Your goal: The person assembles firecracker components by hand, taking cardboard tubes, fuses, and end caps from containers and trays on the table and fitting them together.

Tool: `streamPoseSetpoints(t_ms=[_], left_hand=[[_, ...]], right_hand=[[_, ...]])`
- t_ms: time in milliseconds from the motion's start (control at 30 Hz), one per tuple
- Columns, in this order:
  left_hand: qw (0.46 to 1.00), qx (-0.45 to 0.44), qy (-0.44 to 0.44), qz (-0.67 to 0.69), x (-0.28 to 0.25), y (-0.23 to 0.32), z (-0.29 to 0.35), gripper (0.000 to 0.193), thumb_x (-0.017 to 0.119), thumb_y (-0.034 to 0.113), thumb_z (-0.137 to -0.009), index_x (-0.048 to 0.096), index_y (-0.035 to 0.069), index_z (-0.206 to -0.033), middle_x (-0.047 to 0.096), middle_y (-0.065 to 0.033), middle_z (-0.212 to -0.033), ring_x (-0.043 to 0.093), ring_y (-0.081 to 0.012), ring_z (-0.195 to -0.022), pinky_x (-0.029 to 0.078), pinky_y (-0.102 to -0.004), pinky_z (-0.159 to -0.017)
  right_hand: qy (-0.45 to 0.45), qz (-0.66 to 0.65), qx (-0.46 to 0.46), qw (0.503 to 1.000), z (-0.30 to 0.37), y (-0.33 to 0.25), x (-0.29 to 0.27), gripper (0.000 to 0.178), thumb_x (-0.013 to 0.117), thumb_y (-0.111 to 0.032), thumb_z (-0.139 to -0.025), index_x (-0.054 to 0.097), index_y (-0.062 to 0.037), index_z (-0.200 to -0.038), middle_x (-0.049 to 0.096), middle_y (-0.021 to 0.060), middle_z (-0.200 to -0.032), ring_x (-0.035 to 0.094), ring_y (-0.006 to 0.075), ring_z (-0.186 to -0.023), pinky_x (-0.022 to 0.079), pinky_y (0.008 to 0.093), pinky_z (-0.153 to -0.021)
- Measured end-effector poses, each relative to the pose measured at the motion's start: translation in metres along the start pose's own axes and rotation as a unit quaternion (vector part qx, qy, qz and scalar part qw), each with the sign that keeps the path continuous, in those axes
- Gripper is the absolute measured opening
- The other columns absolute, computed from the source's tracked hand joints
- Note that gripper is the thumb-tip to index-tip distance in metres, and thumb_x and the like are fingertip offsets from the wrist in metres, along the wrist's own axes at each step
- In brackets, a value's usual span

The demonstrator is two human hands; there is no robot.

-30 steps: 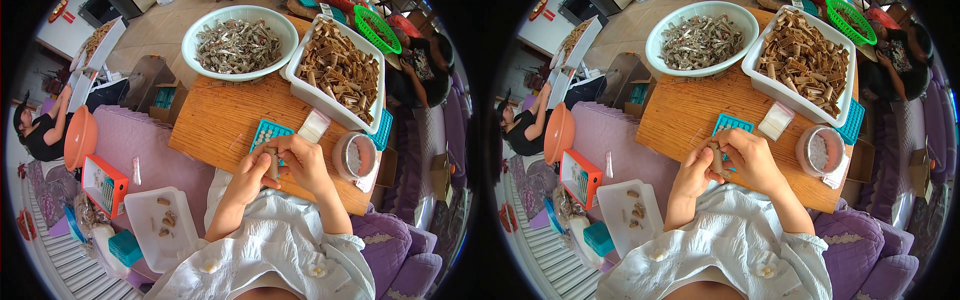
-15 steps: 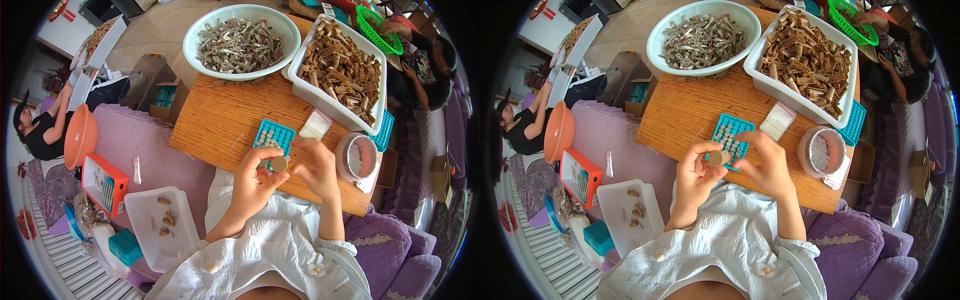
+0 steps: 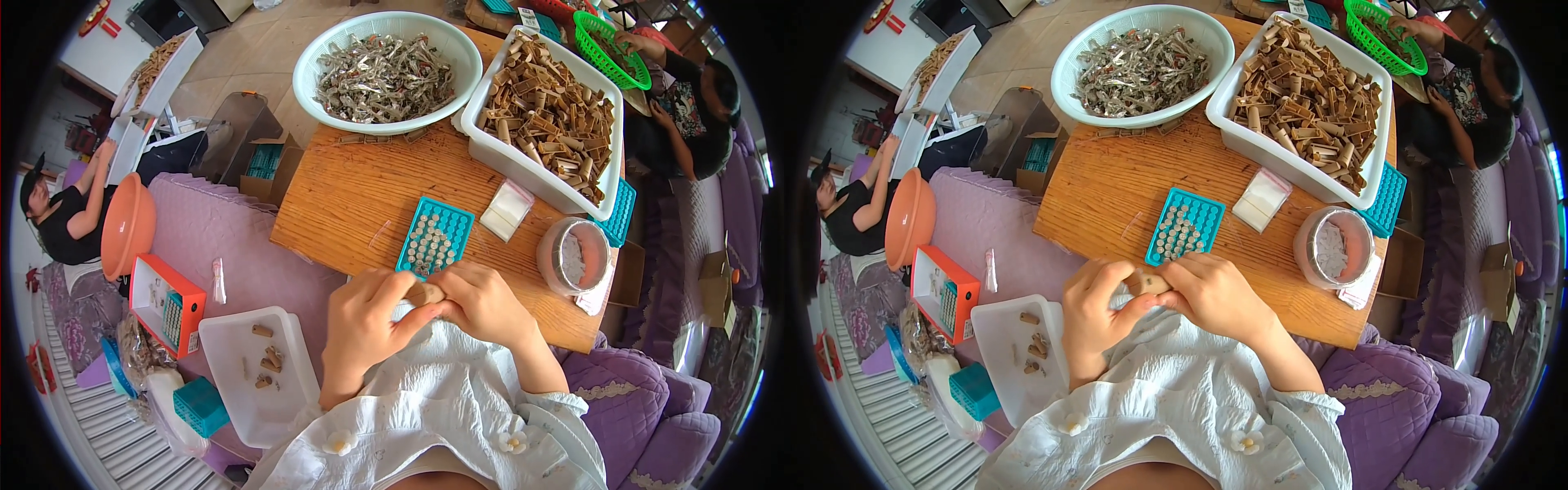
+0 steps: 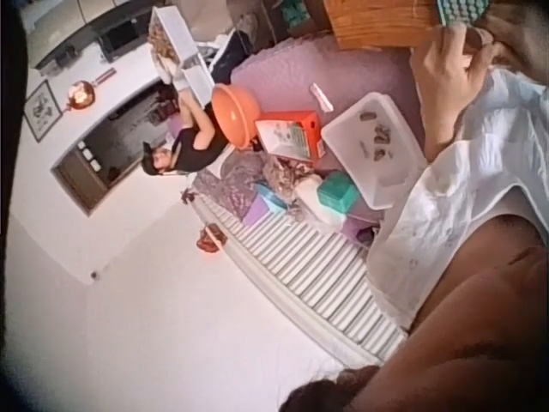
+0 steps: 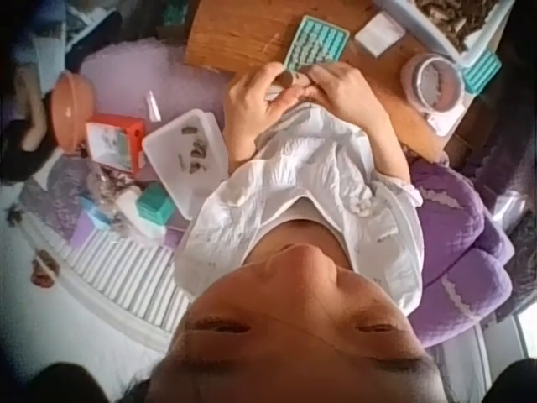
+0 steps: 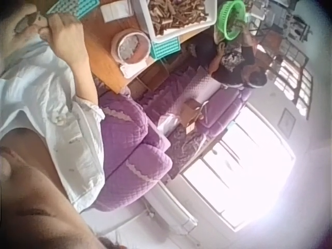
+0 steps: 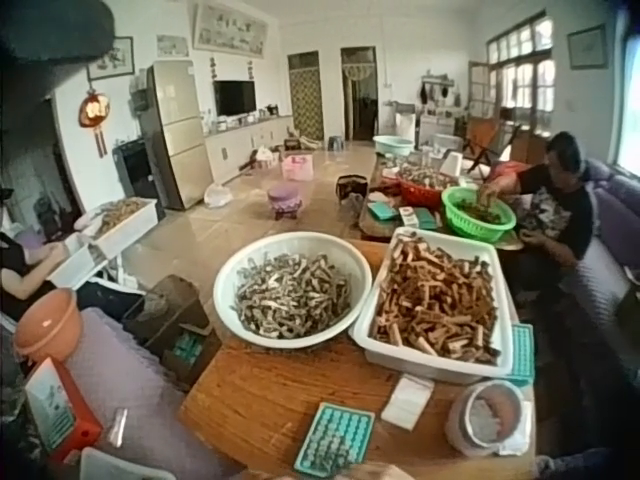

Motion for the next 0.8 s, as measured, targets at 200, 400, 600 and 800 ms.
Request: streamPoseSetpoints(t_ms=[200, 400, 600, 800], left_hand=[[0.964, -0.228, 0.08, -0.111, -0.098, -0.023, 0.065, 0.025, 0.067, 0.016, -0.063, 0.055, 0.001, -0.08, 0.054, -0.0095, -0.067, 0.053, -0.0231, -0.059, 0.042, -0.0326, -0.053], [0.838, -0.447, -0.03, -0.311, -0.165, -0.065, 0.146, 0.025, 0.066, 0.024, -0.061, 0.06, 0.007, -0.078, 0.057, -0.0083, -0.071, 0.055, -0.0251, -0.073, 0.037, -0.0464, -0.081], [0.65, -0.601, -0.23, -0.403, -0.149, -0.151, 0.226, 0.022, 0.067, 0.029, -0.055, 0.066, 0.014, -0.071, 0.062, -0.0059, -0.08, 0.058, -0.027, -0.081, 0.02, -0.0746, -0.075], [0.576, -0.618, -0.354, -0.401, -0.128, -0.215, 0.29, 0.015, 0.065, 0.018, -0.059, 0.067, 0.019, -0.074, 0.063, -0.005, -0.088, 0.058, -0.0281, -0.086, 0.022, -0.0684, -0.086]], right_hand=[[0.22, 0.083, 0.164, 0.958, -0.018, 0.087, -0.082, 0.024, 0.059, -0.004, -0.073, 0.056, -0.0017, -0.097, 0.06, 0.0118, -0.082, 0.06, 0.0246, -0.075, 0.046, 0.0358, -0.072], [0.298, 0.317, 0.189, 0.88, -0.024, 0.186, -0.14, 0.025, 0.054, -0.021, -0.08, 0.057, -0.0022, -0.096, 0.056, 0.0158, -0.093, 0.053, 0.0311, -0.085, 0.043, 0.0398, -0.075], [0.247, 0.361, 0.236, 0.868, -0.025, 0.201, -0.133, 0.02, 0.056, -0.018, -0.077, 0.059, -0.0046, -0.092, 0.056, 0.0124, -0.092, 0.053, 0.0294, -0.086, 0.044, 0.0384, -0.074], [0.354, 0.28, 0.218, 0.865, -0.024, 0.186, -0.142, 0.013, 0.054, -0.012, -0.078, 0.06, -0.0038, -0.086, 0.059, 0.0123, -0.078, 0.057, 0.0277, -0.072, 0.045, 0.0346, -0.067]])
Point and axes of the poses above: each hand's wrist, its own z-axis away from the middle knuckle, its own x-axis out of the palm, y = z × x, the point moved 6 cm from there along -z, towards the middle knuckle
